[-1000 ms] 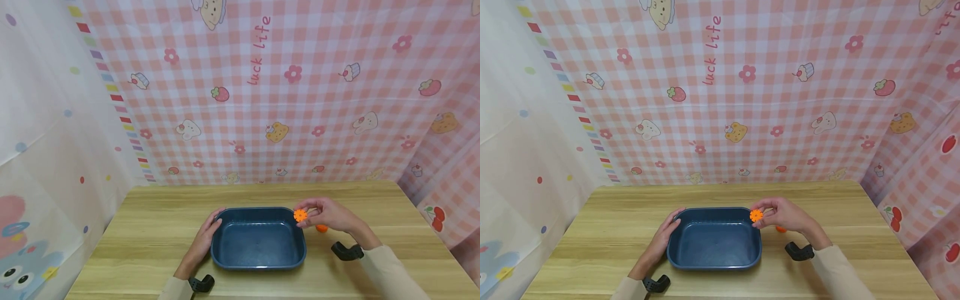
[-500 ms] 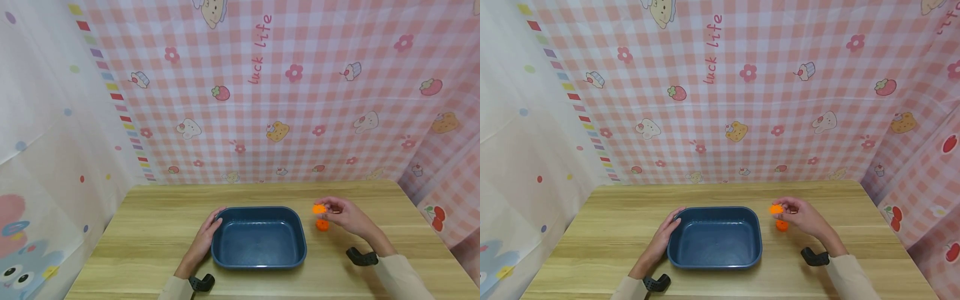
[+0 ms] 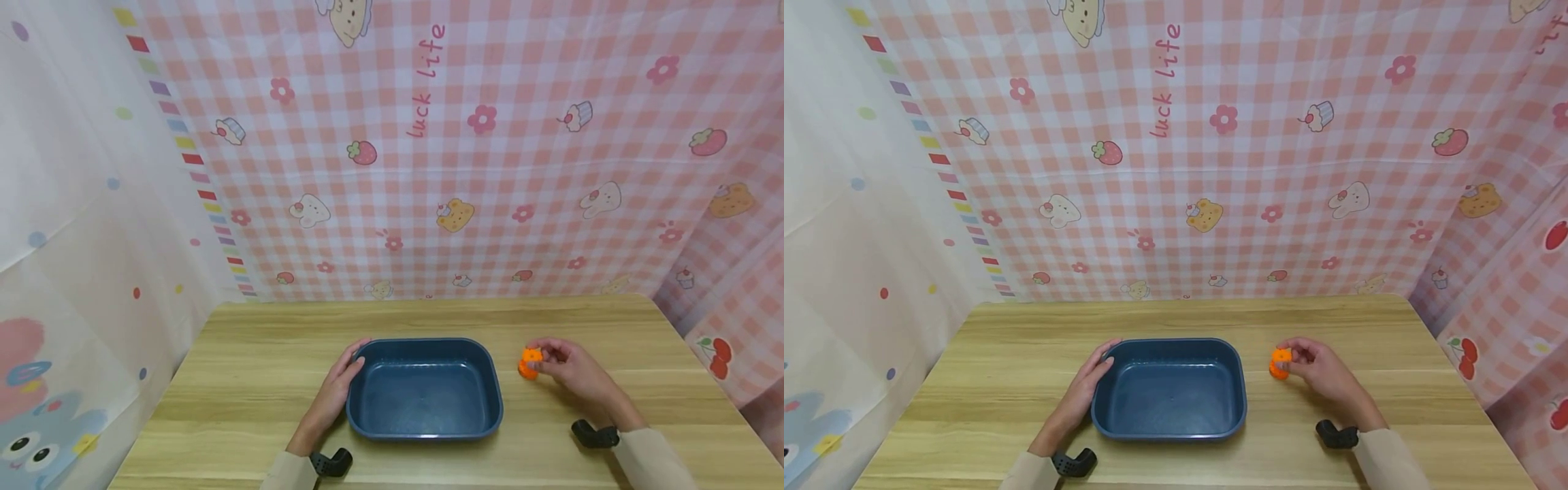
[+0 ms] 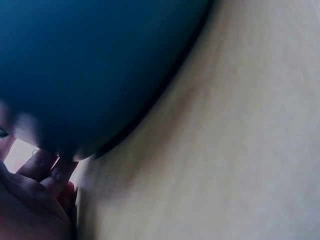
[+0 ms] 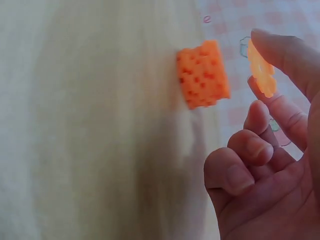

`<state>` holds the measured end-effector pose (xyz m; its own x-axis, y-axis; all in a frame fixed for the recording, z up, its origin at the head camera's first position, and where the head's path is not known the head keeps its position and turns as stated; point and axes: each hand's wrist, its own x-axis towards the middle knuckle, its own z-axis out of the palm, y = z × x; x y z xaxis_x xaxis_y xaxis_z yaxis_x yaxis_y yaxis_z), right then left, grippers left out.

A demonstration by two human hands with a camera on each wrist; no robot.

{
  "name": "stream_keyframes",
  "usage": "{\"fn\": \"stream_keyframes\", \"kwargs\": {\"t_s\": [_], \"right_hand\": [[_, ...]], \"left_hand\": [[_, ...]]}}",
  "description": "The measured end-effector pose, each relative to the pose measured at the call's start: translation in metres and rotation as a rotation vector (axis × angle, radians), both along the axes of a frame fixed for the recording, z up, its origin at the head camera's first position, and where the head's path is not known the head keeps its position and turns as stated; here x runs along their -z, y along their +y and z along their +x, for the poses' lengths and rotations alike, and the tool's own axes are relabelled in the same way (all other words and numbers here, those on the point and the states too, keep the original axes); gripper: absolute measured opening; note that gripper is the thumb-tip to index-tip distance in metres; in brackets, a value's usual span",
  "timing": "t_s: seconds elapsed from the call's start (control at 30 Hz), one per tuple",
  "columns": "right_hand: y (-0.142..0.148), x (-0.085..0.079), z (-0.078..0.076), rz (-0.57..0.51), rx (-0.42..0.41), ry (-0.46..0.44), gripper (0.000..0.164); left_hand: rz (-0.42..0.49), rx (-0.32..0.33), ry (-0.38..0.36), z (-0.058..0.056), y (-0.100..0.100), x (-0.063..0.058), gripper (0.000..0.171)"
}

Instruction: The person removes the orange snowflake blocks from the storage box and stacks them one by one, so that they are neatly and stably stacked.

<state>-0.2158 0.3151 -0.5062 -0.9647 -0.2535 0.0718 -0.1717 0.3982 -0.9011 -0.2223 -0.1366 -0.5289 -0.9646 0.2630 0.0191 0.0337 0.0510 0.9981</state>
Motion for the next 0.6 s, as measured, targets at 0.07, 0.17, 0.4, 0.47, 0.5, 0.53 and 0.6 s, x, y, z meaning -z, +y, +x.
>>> {"fn": "stream_keyframes", "kwargs": {"t_s": [0.07, 0.17, 0.4, 0.47, 0.5, 0.53, 0.6], "right_hand": [[-0.0007, 0.0025, 0.0, 0.003, 0.006, -0.006, 0.033], [-0.0011, 0.0052, 0.0002, 0.022, 0.012, 0.0, 0.031], [-0.0024, 0.0084, -0.0006, 0.051, 0.008, 0.006, 0.032], [-0.0033, 0.0081, -0.0001, 0.054, 0.014, 0.004, 0.033], [-0.0036, 0.008, 0.0001, 0.057, 0.019, 0.005, 0.033], [-0.0038, 0.0079, 0.0004, 0.061, 0.017, 0.009, 0.033], [-0.0042, 0.0077, 0.001, 0.058, 0.02, 0.007, 0.033]], "left_hand": [[-0.003, 0.005, -0.001, -0.0004, -0.0002, 0.0002, 0.048], [-0.009, 0.004, -0.002, -0.0008, -0.0004, 0.0005, 0.048], [-0.005, -0.009, -0.004, 0.0003, 0.0, -0.0003, 0.047], [-0.006, -0.011, -0.001, 0.0005, 0.0003, -0.0006, 0.047], [-0.006, -0.012, 0.001, 0.0004, 0.0003, -0.0005, 0.047], [-0.005, -0.012, 0.002, 0.0004, 0.0003, -0.0003, 0.047], [-0.005, -0.013, 0.003, 0.0002, 0.0003, 0.0, 0.047]]}}
